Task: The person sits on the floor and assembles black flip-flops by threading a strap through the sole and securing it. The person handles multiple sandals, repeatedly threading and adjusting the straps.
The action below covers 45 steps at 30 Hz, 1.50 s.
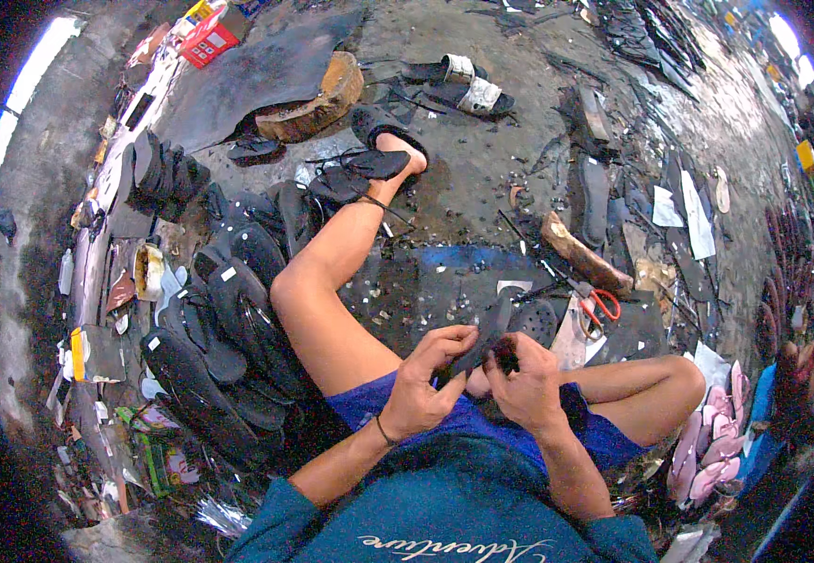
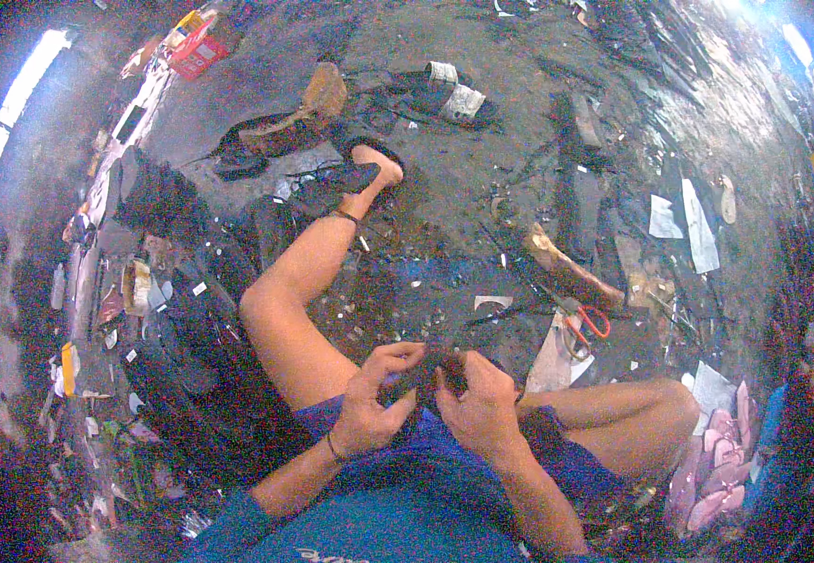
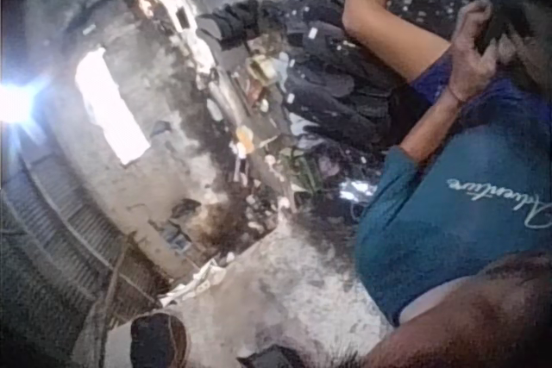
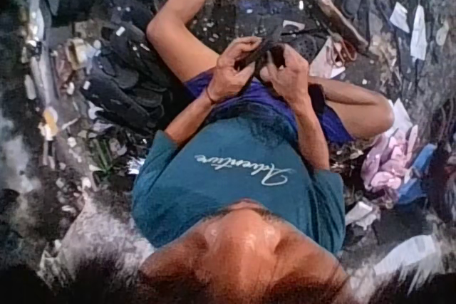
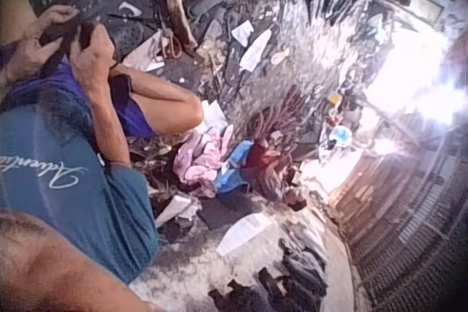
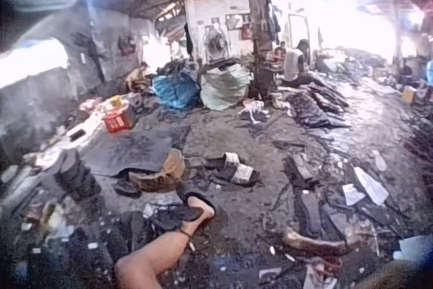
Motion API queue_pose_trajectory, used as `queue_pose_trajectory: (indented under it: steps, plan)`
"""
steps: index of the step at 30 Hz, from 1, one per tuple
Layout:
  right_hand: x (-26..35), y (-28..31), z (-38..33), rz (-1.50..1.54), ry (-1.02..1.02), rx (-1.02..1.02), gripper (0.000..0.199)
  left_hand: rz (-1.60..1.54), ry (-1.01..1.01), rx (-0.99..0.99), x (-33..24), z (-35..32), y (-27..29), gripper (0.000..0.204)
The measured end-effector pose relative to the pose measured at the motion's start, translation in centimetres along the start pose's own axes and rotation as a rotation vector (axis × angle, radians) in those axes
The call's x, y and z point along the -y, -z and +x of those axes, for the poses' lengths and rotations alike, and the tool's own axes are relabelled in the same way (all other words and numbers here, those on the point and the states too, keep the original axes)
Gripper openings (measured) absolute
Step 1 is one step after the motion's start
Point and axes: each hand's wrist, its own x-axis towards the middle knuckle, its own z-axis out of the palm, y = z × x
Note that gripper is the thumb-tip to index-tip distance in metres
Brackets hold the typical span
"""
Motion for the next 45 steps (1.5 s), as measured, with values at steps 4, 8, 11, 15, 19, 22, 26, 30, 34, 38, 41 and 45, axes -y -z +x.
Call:
queue_pose_trajectory:
  steps: [4, 8, 11, 15, 19, 22, 26, 30, 34, 38, 41, 45]
  plan:
    - [-1.2, -0.3, 0.0, -0.006, 0.082, 0.033, 0.011, -0.023, -0.03, 0.013, 1.3, 0.3, 0.6, 0.038]
    - [-0.7, -0.6, 0.6, -0.019, -0.105, 0.084, 0.023, 0.07, -0.005, -0.017, 0.8, 0.3, 0.9, 0.041]
    - [-0.9, 0.6, 0.8, -0.084, -0.108, 0.224, 0.039, -0.133, 0.006, -0.009, 0.4, -0.1, 0.7, 0.041]
    - [0.2, 1.6, 1.6, -0.077, -0.224, 0.392, 0.05, -0.163, -0.009, 0.006, 0.7, -0.5, 1.3, 0.051]
    - [-1.3, 1.5, 0.7, -0.366, 0.18, 0.176, 0.019, -0.118, -0.086, -0.1, 3.8, -1.1, -2.0, 0.057]
    - [-2.5, 2.3, 1.5, -0.27, 0.162, 0.277, 0.025, -0.153, -0.15, -0.176, 1.4, -1.4, -1.3, 0.063]
    - [-2.3, 1.7, 3.0, -0.143, 0.17, 0.39, 0.022, -0.152, -0.219, -0.335, 2.8, -2.0, -2.0, 0.063]
    - [-1.2, 1.8, 4.6, -0.285, 0.236, 0.301, 0.02, 0.013, -0.073, -0.424, 6.8, -2.6, -3.5, 0.055]
    - [-2.6, 2.6, 6.0, -0.39, 0.17, 0.324, 0.018, 0.224, 0.308, -0.038, 9.3, -5.5, -4.7, 0.041]
    - [-6.1, 5.6, 7.1, -0.456, 0.263, 0.321, 0.016, 0.378, 0.215, 0.045, 6.0, -5.0, -1.2, 0.046]
    - [-4.2, 7.5, 6.8, -0.537, 0.289, 0.343, 0.018, 0.428, -0.041, 0.082, 7.7, -5.5, 1.9, 0.042]
    - [-8.2, 12.4, 6.9, -0.451, 0.186, 0.228, 0.015, 0.265, -0.246, 0.329, 2.6, -3.9, 10.9, 0.05]
